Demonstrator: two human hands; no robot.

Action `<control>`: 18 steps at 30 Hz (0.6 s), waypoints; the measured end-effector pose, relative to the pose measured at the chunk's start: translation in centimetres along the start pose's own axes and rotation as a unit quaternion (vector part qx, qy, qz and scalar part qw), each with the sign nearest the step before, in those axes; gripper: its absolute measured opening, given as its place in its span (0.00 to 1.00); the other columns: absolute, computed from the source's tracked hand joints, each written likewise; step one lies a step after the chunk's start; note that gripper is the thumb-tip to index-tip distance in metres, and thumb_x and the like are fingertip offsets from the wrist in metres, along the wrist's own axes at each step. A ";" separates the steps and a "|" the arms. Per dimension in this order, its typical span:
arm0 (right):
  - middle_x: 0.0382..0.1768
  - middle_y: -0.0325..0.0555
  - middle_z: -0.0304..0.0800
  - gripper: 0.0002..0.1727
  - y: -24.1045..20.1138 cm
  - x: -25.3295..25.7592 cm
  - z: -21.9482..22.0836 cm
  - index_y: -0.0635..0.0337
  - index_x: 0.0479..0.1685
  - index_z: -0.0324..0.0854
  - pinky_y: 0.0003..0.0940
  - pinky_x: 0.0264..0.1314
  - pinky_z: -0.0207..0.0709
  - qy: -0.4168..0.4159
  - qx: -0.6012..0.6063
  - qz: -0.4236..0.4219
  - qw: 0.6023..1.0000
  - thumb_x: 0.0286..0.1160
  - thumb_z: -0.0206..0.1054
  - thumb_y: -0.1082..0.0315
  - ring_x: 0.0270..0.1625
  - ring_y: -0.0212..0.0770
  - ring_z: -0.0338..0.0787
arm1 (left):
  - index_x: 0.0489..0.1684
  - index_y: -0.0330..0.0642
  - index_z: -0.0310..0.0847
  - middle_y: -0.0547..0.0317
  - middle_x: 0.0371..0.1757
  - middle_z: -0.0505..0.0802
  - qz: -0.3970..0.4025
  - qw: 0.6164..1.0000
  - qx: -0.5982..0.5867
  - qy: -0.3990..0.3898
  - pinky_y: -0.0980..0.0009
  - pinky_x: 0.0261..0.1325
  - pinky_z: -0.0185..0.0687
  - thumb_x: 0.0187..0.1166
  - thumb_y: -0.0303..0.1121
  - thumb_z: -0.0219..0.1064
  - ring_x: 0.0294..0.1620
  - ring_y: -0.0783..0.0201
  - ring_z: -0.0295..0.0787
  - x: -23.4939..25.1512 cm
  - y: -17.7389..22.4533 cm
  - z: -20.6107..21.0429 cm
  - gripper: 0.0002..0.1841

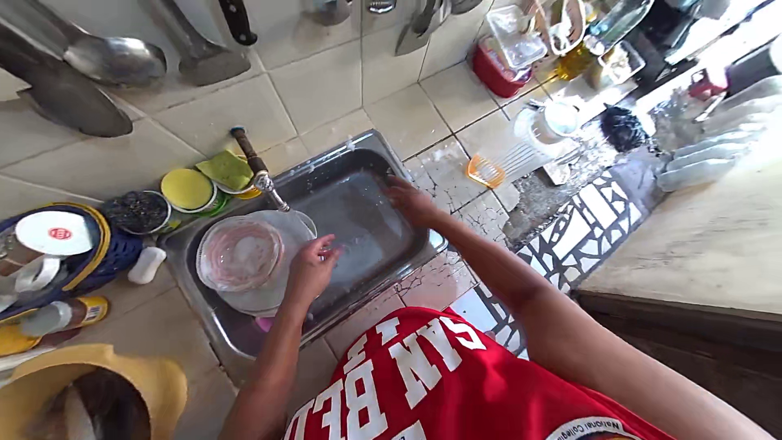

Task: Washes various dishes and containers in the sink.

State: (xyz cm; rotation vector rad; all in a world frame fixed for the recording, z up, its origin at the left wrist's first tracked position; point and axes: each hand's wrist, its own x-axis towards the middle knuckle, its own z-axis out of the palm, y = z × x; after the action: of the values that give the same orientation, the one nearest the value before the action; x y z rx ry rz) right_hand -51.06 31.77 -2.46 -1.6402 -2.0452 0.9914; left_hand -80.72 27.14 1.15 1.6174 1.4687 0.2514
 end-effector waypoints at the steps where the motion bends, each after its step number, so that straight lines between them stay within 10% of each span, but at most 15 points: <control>1: 0.85 0.59 0.70 0.24 0.2 -1.7 -3.1 0.61 0.76 0.79 0.55 0.76 0.79 0.028 -0.033 0.005 0.999 0.79 0.65 0.75 0.75 0.56 0.84 | 0.75 0.36 0.78 0.39 0.71 0.86 0.019 0.999 0.025 -0.029 0.49 0.75 0.78 0.86 0.45 0.65 0.69 0.46 0.86 0.7 1.5 0.7 0.26; 5: 0.71 0.54 0.86 0.21 0.0 -6.7 -16.1 0.60 0.67 0.86 0.60 0.79 0.74 0.129 -0.200 0.030 0.971 0.80 0.70 0.60 0.76 0.56 0.83 | 0.77 0.39 0.78 0.40 0.73 0.85 0.076 0.989 0.072 -0.105 0.44 0.77 0.75 0.86 0.48 0.65 0.72 0.44 0.83 3.3 6.9 4.5 0.27; 10: 0.72 0.67 0.79 0.40 2.3 -8.7 -29.4 0.56 0.69 0.82 0.77 0.69 0.71 0.062 -0.319 0.085 0.942 0.52 0.89 0.53 0.77 0.73 0.75 | 0.74 0.41 0.81 0.41 0.71 0.86 0.161 0.976 0.085 -0.119 0.42 0.74 0.75 0.83 0.46 0.69 0.70 0.44 0.83 5.9 14.6 10.6 0.26; 18: 0.68 0.67 0.75 0.54 8.8 -6.9 -32.8 0.52 0.74 0.74 0.70 0.52 0.83 -0.106 -0.358 0.037 0.927 0.37 0.94 0.47 0.59 0.68 0.87 | 0.90 0.47 0.62 0.35 0.82 0.73 0.265 0.960 0.081 -0.042 0.41 0.76 0.74 0.72 0.55 0.77 0.79 0.36 0.73 11.2 28.3 18.0 0.46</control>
State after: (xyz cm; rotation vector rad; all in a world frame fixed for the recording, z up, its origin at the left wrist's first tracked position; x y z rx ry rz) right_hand -21.72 36.11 15.53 -2.0203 -2.7229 0.4585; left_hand -46.04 31.81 6.64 2.1131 0.9874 0.3633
